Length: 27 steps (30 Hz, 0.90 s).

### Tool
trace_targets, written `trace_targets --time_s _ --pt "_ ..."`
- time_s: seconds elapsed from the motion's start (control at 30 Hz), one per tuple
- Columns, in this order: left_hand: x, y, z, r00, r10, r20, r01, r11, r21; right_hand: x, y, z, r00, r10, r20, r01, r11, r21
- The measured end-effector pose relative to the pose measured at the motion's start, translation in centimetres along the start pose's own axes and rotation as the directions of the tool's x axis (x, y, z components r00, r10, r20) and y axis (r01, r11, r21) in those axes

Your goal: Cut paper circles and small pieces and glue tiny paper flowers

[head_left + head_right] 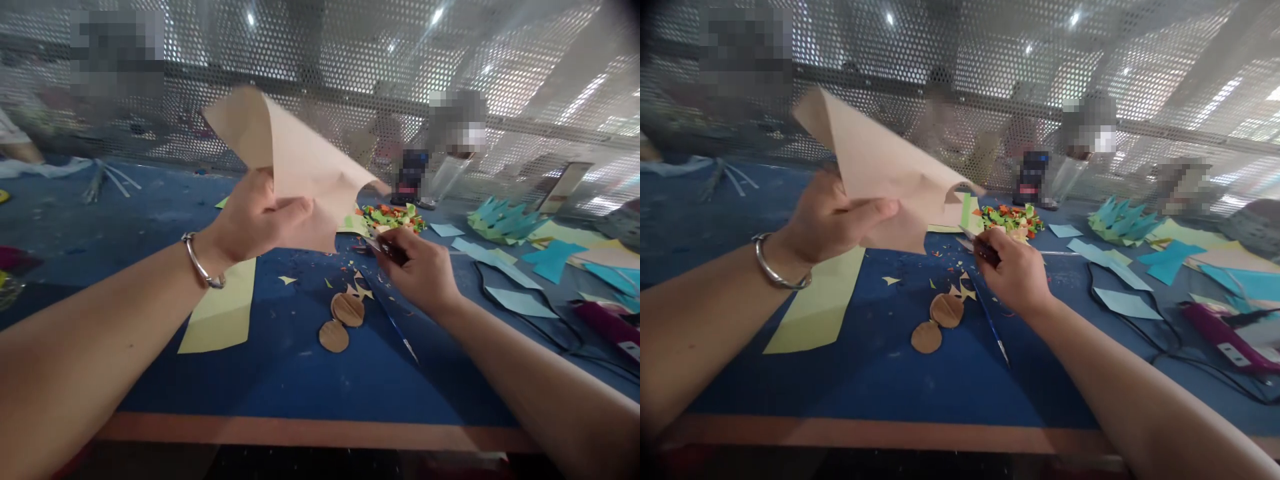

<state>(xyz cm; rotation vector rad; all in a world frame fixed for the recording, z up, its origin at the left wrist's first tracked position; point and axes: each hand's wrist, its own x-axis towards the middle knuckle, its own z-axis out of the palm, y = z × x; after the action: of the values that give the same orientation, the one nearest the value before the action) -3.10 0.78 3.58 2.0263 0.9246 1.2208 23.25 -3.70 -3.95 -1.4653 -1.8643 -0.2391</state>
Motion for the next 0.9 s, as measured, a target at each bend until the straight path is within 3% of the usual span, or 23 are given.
trace_targets --time_s 0.03,0.1,0.17,0.23,0.33,0.43,0.5,0.57,0.73,0.9 --pt "0.1 -0.1 -0.3 0.989 0.151 -0.002 -0.150 0.985 0.089 -0.1 -0.1 -0.1 0.999 -0.009 0.039 0.008 1.000 0.023" --pt "0.2 -0.9 0.0 0.980 0.198 0.030 -0.199 0.978 0.059 -0.3 -0.4 -0.3 0.984 -0.054 0.167 0.040 0.995 0.086" --pt "0.1 -2.2 1.1 0.997 0.054 0.052 -0.052 0.997 -0.052 -0.6 -0.9 -0.7 0.931 -0.120 0.345 0.063 0.983 0.171" --pt "-0.1 -3.5 2.6 0.989 -0.117 0.095 0.132 0.975 -0.180 -0.9 -1.6 -1.1 0.844 -0.182 0.505 0.052 0.964 0.260" --pt "-0.5 -4.8 4.4 0.926 -0.281 0.254 0.366 0.835 -0.411 -1.4 -3.0 -1.6 0.747 -0.242 0.620 0.063 0.953 0.296" --pt "-0.7 -5.1 5.1 0.843 -0.343 0.414 0.528 0.677 -0.513 -1.6 -4.2 -2.0 0.664 -0.280 0.693 0.086 0.950 0.301" --pt "-0.8 -4.9 5.2 0.793 -0.362 0.490 0.600 0.604 -0.524 -1.6 -4.7 -2.2 0.640 -0.281 0.716 0.083 0.951 0.299" --pt "-0.7 -4.7 5.1 0.772 -0.359 0.524 0.627 0.566 -0.535 -1.5 -4.9 -2.2 0.620 -0.296 0.727 0.085 0.946 0.313" --pt "-0.7 -4.5 5.4 0.774 -0.297 0.558 0.623 0.508 -0.594 -1.3 -5.1 -2.3 0.604 -0.338 0.722 0.094 0.930 0.356" --pt "-0.9 -4.2 6.0 0.802 -0.283 0.527 0.596 0.457 -0.661 -1.3 -5.6 -2.3 0.604 -0.339 0.721 0.056 0.921 0.386"
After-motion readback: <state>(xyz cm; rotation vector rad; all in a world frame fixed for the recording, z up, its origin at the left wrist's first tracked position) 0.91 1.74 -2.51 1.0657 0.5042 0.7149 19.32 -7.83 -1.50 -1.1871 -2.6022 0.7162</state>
